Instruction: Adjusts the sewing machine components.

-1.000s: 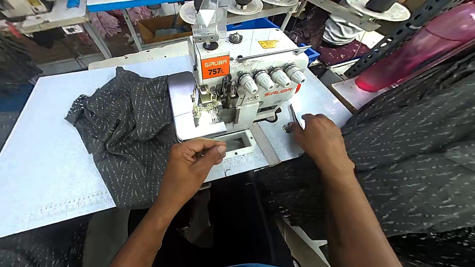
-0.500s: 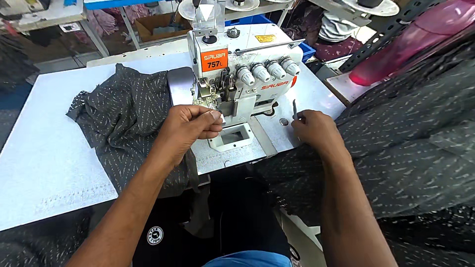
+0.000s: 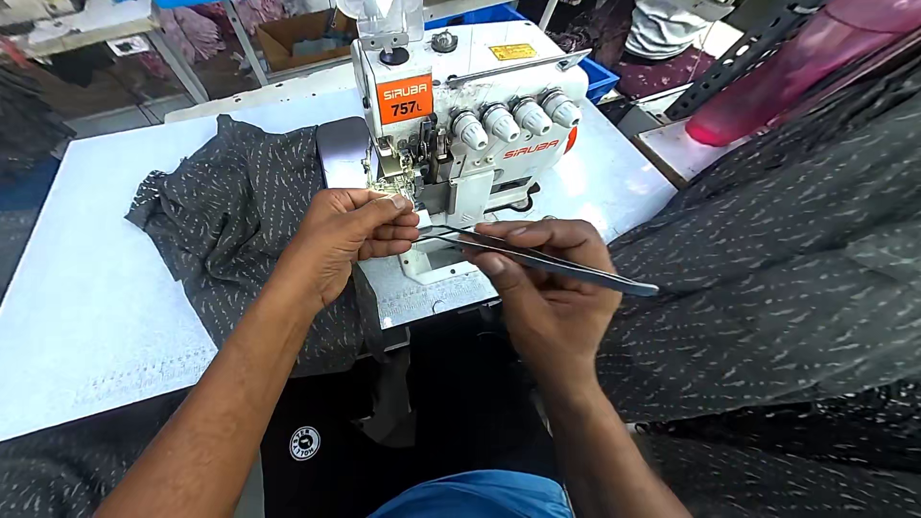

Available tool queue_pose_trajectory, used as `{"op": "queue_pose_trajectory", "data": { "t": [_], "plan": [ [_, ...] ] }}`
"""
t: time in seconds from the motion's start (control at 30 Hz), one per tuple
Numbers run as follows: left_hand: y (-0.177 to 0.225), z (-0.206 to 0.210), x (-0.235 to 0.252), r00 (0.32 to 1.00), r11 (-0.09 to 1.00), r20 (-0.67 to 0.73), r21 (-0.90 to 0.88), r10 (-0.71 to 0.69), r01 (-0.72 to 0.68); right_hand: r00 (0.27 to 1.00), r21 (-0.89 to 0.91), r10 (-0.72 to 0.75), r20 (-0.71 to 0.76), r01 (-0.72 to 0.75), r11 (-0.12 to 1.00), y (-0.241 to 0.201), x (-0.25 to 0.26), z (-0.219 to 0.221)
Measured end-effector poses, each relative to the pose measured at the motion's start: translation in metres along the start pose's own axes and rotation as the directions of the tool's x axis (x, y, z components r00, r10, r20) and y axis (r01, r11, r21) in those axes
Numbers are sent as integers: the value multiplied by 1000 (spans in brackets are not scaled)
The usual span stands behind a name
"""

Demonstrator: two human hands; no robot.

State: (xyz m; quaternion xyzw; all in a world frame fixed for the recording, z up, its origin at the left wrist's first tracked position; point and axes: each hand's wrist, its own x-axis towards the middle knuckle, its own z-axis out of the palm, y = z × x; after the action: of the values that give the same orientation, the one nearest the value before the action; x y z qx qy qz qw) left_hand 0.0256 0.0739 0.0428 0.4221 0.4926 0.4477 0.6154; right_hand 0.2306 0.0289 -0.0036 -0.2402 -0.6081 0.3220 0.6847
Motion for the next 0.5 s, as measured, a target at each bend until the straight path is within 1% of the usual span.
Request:
{"op": "queue_pose_trajectory", "data": {
  "t": [0.13,0.27,0.3,0.37,0.43,0.5],
  "plan": [
    [0,0,0,1000,1000,0,-23,-20,20,999,-124,-37,-17,35,992,10,-6,13],
    [-2,-2,0,999,999,4,-29,-39,39,999,-84,2,-42,-5,996,12,-11,13],
    [-2,-2,0,999,998,0,-33,-44,44,999,-101,-13,-53,7,995,14,-11,13],
    [-2,-1,1,999,998,-2,-36,-51,51,993,-173,-98,-60,86,981,21,-11,13],
    [-1,0,1,998,998,-6,-24,-56,56,983,-260,-181,-28,168,951,28,-10,15],
    [-1,0,1,998,998,-7,-29,-62,62,979,-308,-205,-6,193,932,32,-10,19]
  ]
}}
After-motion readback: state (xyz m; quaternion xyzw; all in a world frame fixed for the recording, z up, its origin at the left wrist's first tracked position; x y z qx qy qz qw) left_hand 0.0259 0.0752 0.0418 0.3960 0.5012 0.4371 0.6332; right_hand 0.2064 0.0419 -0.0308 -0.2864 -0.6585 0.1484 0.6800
